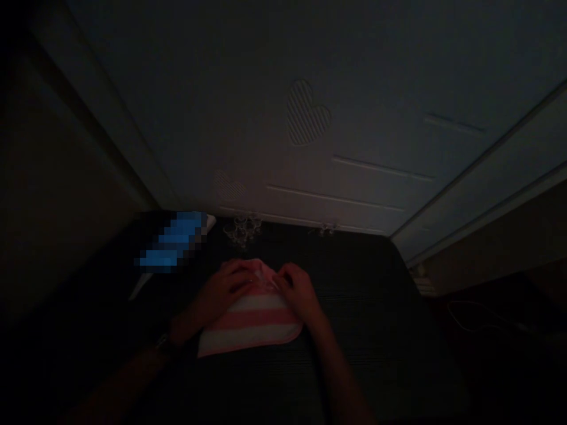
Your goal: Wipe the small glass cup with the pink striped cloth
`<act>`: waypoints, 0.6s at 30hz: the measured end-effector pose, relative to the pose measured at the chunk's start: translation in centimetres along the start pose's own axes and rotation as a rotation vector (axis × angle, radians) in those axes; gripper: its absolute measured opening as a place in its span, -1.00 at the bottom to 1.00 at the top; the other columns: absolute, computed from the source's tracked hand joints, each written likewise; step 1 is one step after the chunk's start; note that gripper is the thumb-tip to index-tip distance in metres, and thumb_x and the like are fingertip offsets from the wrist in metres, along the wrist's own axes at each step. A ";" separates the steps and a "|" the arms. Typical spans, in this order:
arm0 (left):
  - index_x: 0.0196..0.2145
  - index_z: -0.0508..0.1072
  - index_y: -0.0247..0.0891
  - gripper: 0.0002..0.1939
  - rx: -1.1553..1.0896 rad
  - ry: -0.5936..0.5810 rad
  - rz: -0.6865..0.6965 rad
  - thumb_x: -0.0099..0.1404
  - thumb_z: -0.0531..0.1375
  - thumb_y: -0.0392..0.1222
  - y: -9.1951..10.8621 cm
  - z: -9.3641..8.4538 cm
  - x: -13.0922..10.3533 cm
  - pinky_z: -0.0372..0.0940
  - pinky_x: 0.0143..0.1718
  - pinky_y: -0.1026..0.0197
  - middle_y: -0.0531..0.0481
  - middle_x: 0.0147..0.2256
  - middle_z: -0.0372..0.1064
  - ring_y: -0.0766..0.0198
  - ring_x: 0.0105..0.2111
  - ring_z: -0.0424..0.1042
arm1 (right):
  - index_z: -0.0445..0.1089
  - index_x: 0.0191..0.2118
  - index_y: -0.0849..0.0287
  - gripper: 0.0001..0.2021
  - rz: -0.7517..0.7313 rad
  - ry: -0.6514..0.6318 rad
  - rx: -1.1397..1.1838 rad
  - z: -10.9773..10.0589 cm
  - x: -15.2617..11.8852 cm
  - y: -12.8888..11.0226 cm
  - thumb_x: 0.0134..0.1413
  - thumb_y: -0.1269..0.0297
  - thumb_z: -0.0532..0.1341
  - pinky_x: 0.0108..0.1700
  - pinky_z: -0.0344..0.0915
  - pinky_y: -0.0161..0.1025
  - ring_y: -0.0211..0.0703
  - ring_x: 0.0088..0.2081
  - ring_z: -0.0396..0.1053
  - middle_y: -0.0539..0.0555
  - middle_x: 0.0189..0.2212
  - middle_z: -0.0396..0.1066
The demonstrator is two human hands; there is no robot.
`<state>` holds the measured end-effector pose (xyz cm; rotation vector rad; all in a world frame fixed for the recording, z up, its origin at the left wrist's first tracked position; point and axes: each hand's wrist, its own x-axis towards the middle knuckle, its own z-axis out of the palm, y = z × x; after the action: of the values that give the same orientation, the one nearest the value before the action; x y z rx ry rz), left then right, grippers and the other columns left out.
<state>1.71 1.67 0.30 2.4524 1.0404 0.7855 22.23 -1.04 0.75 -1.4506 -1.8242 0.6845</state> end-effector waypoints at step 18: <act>-0.16 0.39 -0.12 -0.76 -0.024 0.008 0.014 0.25 0.05 -0.31 0.0 0.1 -0.1 0.18 -0.01 0.10 0.03 -0.07 0.25 0.24 -0.05 0.22 | 0.38 -0.33 0.16 -0.86 -0.115 0.024 0.048 0.7 -0.4 -0.7 0.12 0.25 0.11 -0.29 0.15 -0.34 -0.26 -0.33 0.27 0.01 -0.40 0.29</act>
<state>1.66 1.59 0.20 2.4411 1.0122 0.8076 21.31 -1.59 0.79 -1.3071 -1.8449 0.6465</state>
